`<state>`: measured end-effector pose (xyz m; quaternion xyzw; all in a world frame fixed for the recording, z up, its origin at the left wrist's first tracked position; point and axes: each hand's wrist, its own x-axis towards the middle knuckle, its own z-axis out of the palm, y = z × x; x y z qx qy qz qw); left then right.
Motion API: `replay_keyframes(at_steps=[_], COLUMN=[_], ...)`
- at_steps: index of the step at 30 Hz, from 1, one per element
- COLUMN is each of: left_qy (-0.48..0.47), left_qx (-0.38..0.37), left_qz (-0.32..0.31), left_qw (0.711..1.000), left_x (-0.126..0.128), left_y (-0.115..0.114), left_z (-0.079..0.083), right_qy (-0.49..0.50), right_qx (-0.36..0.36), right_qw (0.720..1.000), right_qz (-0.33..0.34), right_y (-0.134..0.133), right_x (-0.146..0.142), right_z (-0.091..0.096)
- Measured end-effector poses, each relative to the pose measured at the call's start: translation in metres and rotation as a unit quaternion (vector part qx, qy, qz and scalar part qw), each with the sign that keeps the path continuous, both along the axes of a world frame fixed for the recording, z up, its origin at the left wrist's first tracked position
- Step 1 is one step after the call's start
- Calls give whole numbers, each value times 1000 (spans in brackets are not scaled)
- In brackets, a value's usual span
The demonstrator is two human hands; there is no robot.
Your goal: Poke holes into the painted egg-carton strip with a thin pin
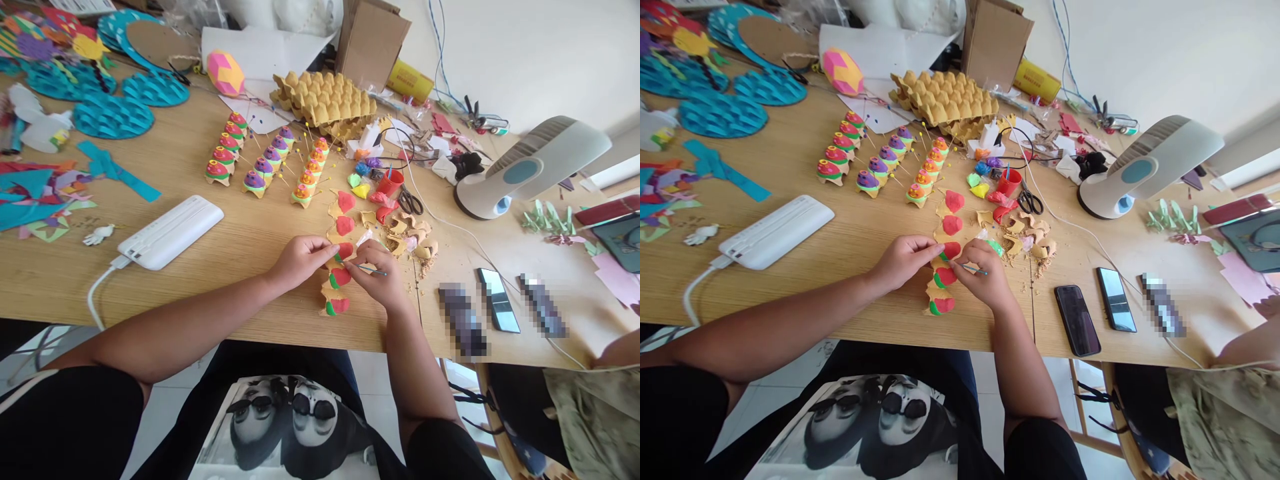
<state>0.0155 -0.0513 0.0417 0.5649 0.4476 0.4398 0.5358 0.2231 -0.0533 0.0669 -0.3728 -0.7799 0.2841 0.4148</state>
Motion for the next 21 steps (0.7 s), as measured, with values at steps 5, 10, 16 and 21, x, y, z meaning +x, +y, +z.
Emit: replay_keyframes(at_steps=[5,10,16,21], left_qy=[-81,-214,-263,-222], left_qx=[-52,-163,-197,-169], left_qz=[-3,-27,-61,-96], left_qw=[995,963,943,955], left_x=[1,4,2,-1], left_y=[2,6,6,2], left_z=[-3,1,8,10], right_qy=[107,241,257,232], right_qx=[-46,-115,-127,-107], right_qw=[993,963,958,967], right_qz=[-14,-44,-32,-22], right_y=[4,11,9,4], right_x=[7,12,6,1], right_z=[-4,-12,-14,-13])
